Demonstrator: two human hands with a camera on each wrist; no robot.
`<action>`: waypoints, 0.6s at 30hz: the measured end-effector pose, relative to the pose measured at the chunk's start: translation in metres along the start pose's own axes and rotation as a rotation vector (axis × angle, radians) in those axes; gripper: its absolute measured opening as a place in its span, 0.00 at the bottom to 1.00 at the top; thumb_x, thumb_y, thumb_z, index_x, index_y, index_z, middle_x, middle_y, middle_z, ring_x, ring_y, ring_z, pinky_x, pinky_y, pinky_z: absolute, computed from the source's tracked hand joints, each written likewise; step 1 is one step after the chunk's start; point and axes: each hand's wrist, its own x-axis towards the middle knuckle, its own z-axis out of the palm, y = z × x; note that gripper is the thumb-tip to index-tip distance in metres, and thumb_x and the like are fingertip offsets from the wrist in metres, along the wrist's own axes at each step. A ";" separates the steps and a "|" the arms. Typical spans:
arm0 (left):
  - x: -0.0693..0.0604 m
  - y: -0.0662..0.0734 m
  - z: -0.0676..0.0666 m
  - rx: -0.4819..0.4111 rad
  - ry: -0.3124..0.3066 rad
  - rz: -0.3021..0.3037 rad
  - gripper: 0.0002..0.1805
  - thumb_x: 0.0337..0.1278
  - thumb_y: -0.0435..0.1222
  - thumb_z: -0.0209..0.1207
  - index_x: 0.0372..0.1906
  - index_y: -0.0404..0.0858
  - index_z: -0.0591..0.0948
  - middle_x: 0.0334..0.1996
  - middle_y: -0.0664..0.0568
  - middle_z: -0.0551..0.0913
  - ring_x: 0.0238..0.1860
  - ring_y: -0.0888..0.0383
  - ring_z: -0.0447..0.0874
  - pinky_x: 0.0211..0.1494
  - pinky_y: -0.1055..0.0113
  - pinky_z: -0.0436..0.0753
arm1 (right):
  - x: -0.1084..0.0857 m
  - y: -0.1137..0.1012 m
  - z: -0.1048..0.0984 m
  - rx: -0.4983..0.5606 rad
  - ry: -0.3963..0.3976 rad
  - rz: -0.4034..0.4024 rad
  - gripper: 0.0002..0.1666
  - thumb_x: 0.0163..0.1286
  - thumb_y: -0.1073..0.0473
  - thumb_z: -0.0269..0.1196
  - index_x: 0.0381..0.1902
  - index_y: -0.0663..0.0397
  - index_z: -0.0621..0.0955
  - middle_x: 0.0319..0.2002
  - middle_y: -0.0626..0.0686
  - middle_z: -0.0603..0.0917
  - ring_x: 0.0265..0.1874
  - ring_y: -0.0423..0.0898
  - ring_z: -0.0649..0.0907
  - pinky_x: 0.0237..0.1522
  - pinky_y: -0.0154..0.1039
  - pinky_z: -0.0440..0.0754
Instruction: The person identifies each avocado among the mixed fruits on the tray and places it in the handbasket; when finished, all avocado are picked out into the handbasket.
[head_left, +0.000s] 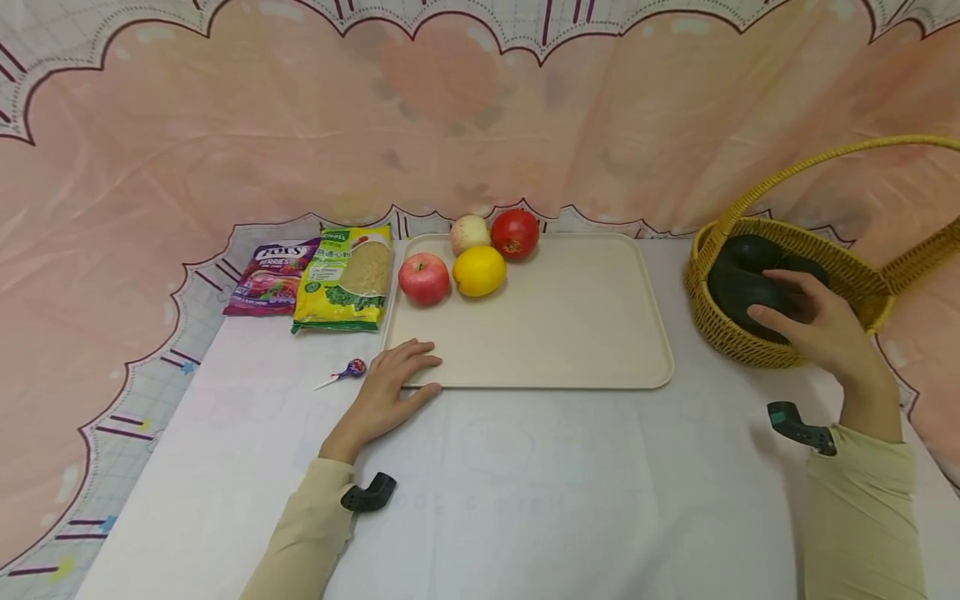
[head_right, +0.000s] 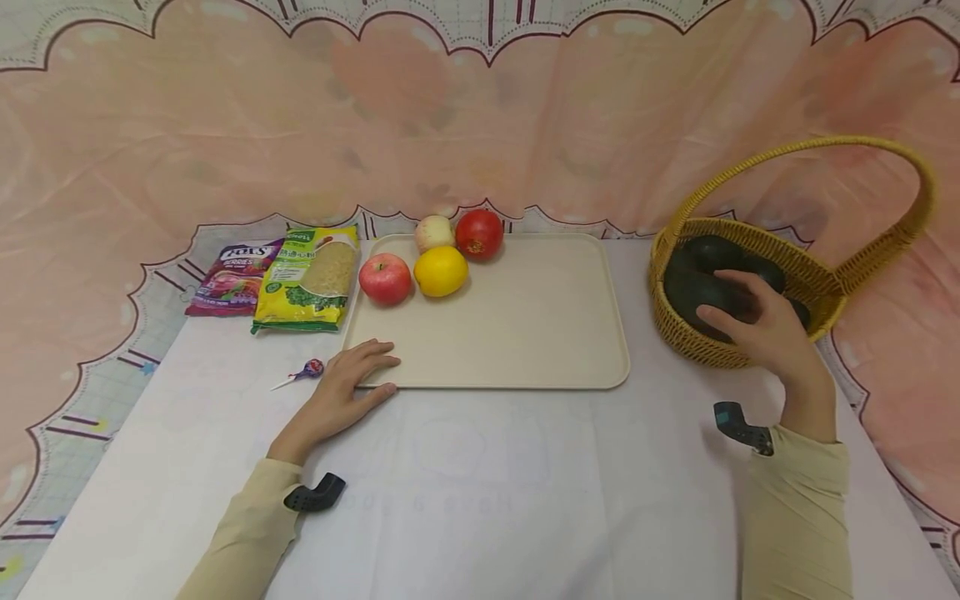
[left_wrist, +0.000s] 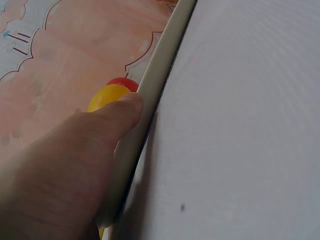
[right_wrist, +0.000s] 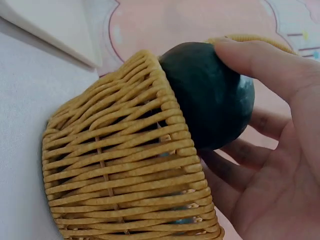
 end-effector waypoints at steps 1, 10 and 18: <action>0.000 0.000 0.000 0.000 0.000 0.001 0.21 0.58 0.47 0.60 0.56 0.49 0.77 0.65 0.55 0.70 0.72 0.51 0.57 0.72 0.45 0.50 | 0.000 0.001 0.000 0.004 0.004 0.003 0.38 0.66 0.46 0.61 0.71 0.42 0.60 0.60 0.60 0.65 0.39 0.19 0.67 0.32 0.14 0.70; 0.000 -0.001 0.001 -0.002 0.002 0.004 0.21 0.58 0.48 0.60 0.56 0.49 0.77 0.65 0.54 0.70 0.72 0.52 0.57 0.72 0.45 0.50 | 0.000 0.012 -0.001 0.009 0.114 0.058 0.38 0.66 0.43 0.58 0.71 0.42 0.60 0.61 0.56 0.67 0.46 0.30 0.72 0.38 0.13 0.67; 0.000 0.000 0.000 -0.001 0.002 0.008 0.21 0.58 0.47 0.60 0.56 0.48 0.77 0.65 0.54 0.70 0.72 0.52 0.57 0.72 0.45 0.50 | -0.001 0.020 -0.008 -0.008 0.082 0.184 0.41 0.67 0.37 0.53 0.73 0.30 0.52 0.72 0.68 0.55 0.63 0.69 0.62 0.60 0.68 0.62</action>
